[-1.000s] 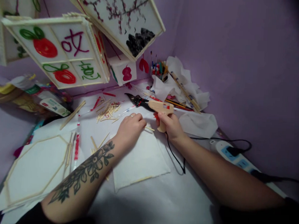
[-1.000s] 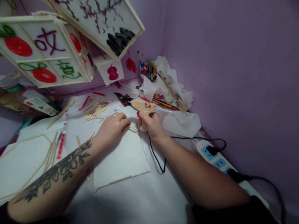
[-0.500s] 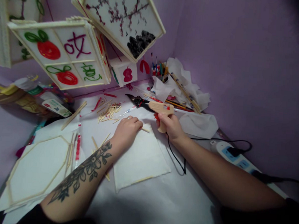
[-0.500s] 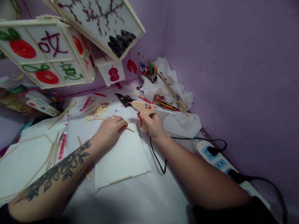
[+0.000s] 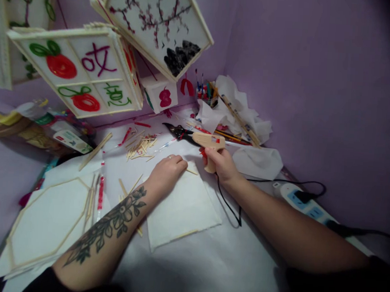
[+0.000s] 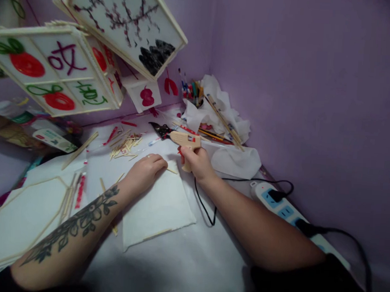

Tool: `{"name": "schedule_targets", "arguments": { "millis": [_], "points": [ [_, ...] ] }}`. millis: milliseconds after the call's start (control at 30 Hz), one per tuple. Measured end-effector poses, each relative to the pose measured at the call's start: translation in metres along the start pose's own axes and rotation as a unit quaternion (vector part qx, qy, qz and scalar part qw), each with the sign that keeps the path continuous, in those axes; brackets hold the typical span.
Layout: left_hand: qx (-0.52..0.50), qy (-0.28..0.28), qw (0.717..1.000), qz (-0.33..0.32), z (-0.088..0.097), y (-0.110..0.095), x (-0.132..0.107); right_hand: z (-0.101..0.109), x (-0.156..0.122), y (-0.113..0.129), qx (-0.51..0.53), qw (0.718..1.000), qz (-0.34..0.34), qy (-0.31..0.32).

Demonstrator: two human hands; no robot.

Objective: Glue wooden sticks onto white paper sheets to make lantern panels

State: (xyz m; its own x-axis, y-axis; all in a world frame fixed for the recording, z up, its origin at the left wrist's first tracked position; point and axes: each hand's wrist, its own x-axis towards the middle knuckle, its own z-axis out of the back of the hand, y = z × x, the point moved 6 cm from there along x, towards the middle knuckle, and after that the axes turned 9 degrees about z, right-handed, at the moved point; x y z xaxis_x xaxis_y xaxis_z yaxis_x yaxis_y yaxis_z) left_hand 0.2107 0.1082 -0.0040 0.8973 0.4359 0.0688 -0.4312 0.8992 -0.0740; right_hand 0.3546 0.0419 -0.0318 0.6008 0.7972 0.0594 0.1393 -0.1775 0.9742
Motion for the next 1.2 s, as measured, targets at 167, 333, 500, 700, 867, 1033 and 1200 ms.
{"name": "schedule_targets", "arguments": {
  "millis": [167, 333, 500, 700, 867, 1033, 1200],
  "points": [
    [-0.005, -0.002, 1.0, -0.014, -0.0003, -0.0017, -0.0019, 0.0, 0.0001, 0.0006, -0.002, 1.0, 0.005, 0.003],
    [0.008, -0.002, 1.0, -0.013, 0.0018, -0.0037, -0.0029, 0.0, -0.0001, 0.0011, 0.001, 1.0, 0.012, 0.005],
    [0.016, 0.001, 1.0, -0.025, 0.0026, -0.006, -0.0027, -0.0004, 0.0006, -0.0001, 0.006, 1.0, 0.005, 0.009],
    [0.026, 0.001, 0.999, -0.036, 0.0024, -0.0089, -0.0029, 0.0005, 0.0005, -0.0028, 0.009, 1.0, -0.001, 0.007],
    [0.029, -0.012, 0.999, -0.02, 0.0019, -0.0083, -0.004, -0.0008, -0.001, -0.0008, 0.013, 1.0, -0.008, 0.002],
    [0.031, -0.015, 0.999, 0.005, -0.0027, -0.0068, -0.0045, -0.0021, -0.0018, 0.0025, 0.016, 1.0, -0.01, -0.004],
    [-0.032, -0.024, 0.998, 0.038, 0.0062, 0.0009, -0.0075, -0.001, -0.0009, 0.001, 0.015, 1.0, 0.001, 0.002]
  ]
}}
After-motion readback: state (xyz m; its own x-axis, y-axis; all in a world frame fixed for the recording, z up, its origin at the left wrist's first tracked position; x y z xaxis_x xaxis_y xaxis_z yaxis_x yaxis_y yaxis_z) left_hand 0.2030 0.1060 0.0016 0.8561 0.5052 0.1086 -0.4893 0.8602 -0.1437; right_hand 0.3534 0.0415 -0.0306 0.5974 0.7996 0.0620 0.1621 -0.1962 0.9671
